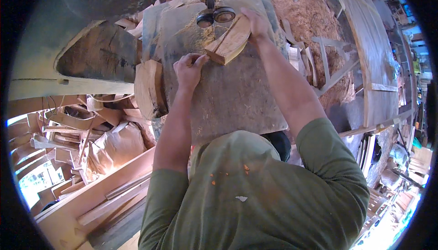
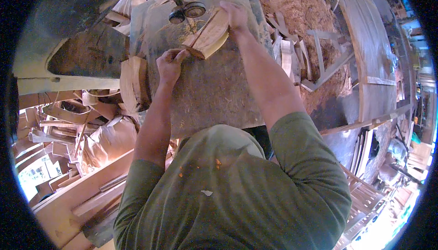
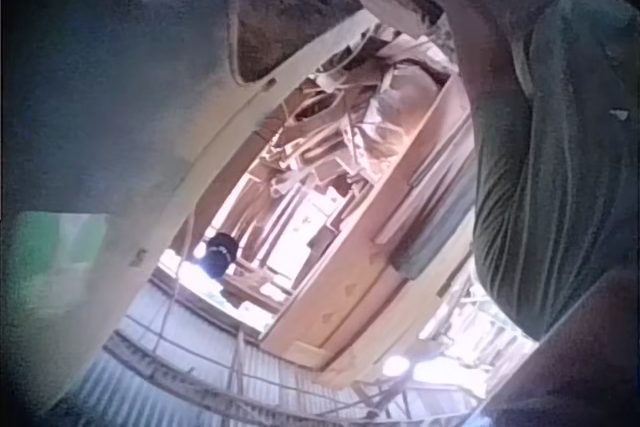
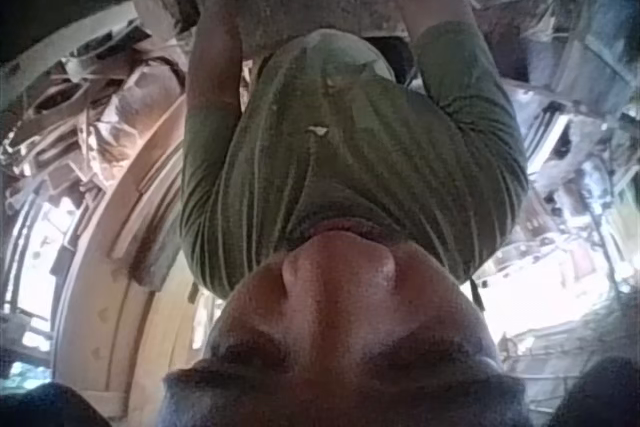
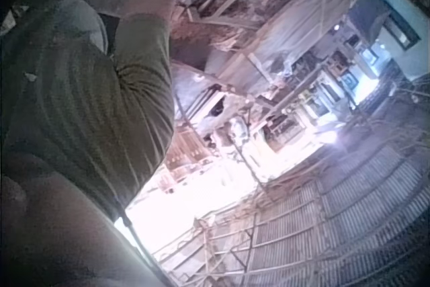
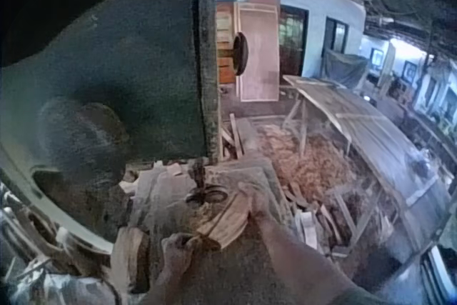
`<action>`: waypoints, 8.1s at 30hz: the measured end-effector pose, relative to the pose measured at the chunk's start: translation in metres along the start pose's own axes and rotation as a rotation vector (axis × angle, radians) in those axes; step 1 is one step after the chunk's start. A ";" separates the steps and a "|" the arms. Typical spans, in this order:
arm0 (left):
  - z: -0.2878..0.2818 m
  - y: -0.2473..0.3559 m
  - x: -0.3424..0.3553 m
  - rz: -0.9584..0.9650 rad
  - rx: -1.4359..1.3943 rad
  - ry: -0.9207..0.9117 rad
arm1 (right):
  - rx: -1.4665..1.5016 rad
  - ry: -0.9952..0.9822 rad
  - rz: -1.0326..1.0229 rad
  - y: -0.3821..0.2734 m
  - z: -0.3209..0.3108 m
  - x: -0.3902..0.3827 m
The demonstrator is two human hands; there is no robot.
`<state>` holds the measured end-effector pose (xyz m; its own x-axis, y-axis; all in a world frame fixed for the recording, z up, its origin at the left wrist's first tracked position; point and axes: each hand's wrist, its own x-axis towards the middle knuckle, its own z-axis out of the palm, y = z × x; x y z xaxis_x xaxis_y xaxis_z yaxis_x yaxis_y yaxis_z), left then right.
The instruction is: The person feeds a piece of wood into a band saw by hand, guiding it along a marked path to cut a curved shape. The person holds the wood with both hands to move it steadily against the blade while surrounded by wood shavings and scraps.
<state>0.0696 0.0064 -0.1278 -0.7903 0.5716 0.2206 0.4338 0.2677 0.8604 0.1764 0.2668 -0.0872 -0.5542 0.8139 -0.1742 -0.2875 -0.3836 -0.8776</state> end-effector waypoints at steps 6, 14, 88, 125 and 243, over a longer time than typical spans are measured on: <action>0.000 0.006 -0.001 -0.025 0.005 0.010 | 0.020 0.010 -0.009 -0.005 -0.002 -0.002; 0.000 0.005 -0.002 -0.040 0.001 0.031 | 0.000 0.077 -0.055 -0.009 0.008 -0.007; -0.018 0.025 0.010 -0.114 0.267 -0.045 | -0.013 0.033 -0.018 -0.004 -0.004 0.016; -0.010 0.025 0.018 -0.206 0.301 -0.082 | -0.248 -0.036 -0.142 0.034 -0.058 0.089; -0.004 0.021 0.027 -0.235 0.356 0.085 | 0.103 -0.179 -0.022 -0.007 0.014 0.040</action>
<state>0.0560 0.0247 -0.1018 -0.9118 0.4012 0.0875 0.3482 0.6425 0.6826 0.1456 0.2960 -0.0814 -0.6745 0.7354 -0.0652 -0.3741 -0.4166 -0.8286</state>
